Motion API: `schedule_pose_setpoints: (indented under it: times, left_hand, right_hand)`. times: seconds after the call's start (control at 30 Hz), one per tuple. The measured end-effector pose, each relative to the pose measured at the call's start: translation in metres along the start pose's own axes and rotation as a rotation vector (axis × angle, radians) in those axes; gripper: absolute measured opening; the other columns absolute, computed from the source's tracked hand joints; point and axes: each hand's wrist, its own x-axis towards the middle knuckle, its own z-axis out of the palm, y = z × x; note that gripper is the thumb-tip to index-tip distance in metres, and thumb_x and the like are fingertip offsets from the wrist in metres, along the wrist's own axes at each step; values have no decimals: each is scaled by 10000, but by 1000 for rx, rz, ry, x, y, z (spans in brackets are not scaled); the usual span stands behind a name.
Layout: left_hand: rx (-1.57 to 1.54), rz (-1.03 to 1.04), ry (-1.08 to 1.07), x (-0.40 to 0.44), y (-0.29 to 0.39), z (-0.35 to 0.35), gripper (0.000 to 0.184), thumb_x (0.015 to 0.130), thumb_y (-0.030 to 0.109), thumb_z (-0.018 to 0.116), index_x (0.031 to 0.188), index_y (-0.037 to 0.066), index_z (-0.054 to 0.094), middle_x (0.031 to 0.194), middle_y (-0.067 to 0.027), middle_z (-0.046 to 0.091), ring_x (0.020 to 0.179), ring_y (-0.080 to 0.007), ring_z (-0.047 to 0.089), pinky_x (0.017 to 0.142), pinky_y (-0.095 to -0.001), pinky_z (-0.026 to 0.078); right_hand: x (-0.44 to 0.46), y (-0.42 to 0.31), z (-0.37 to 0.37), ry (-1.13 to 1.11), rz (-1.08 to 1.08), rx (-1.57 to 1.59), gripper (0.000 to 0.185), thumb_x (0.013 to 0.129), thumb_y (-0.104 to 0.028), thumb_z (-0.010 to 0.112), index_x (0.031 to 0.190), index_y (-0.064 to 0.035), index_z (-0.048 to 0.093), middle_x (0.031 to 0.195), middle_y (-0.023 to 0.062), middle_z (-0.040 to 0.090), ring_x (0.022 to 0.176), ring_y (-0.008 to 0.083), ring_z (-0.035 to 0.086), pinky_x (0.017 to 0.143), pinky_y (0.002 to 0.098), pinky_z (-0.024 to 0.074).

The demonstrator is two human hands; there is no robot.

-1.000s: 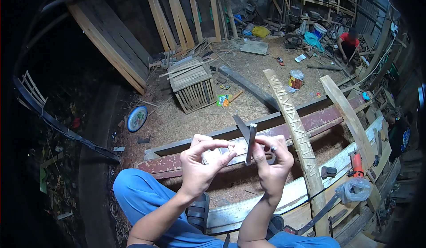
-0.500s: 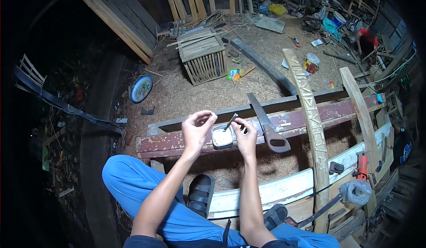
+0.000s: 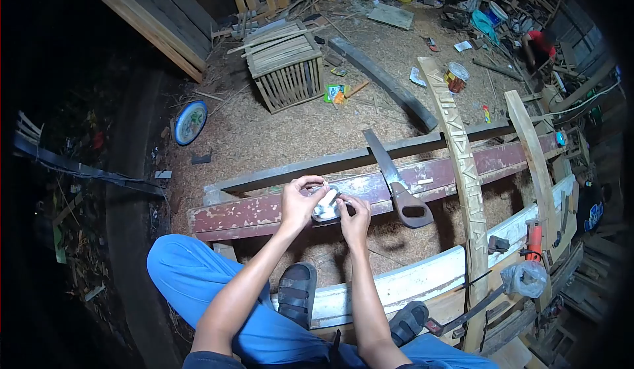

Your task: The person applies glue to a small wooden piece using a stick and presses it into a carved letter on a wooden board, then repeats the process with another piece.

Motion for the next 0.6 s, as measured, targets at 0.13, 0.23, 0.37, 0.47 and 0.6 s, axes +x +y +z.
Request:
schedule_pose_setpoints:
  times: [0.13,0.23,0.37,0.47,0.6]
  left_hand:
    - [-44,5,5,2,19,8,237,827,115,860,1023,10,779,985,-93,746,916,-148,698,853,-289,551]
    - [-135,52,-20,-4,48,17,223,842,93,849,1033,4,775,997,-82,740,924,-141,694,861,-287,550]
    - [-152,145,-48,-22,94,23,221,851,61,837,1050,-5,765,1017,-83,749,952,-131,688,888,-288,542]
    - [-144,205,-51,-34,112,26,240,852,44,832,1074,-7,754,1021,-95,769,975,-142,701,917,-306,545]
    - [-263,213,-63,-57,143,30,245,860,22,818,1090,-8,739,1019,-108,760,980,-156,708,907,-308,551]
  right_hand:
    - [2,-9,-12,-7,17,-5,347,901,-123,772,1221,5,725,1021,143,742,999,247,644,921,390,501]
    - [9,-15,-23,182,137,188,460,896,-114,783,1331,-15,673,886,27,687,785,134,490,702,296,440]
    - [17,-52,-52,242,212,248,511,891,-133,799,1356,15,646,838,17,651,698,108,397,652,282,392]
    - [17,-69,-67,273,139,194,469,897,-133,799,1319,21,664,858,8,652,705,84,392,645,263,380]
    - [12,-126,-109,225,100,452,251,925,-100,765,1153,2,731,932,2,682,755,71,464,688,246,412]
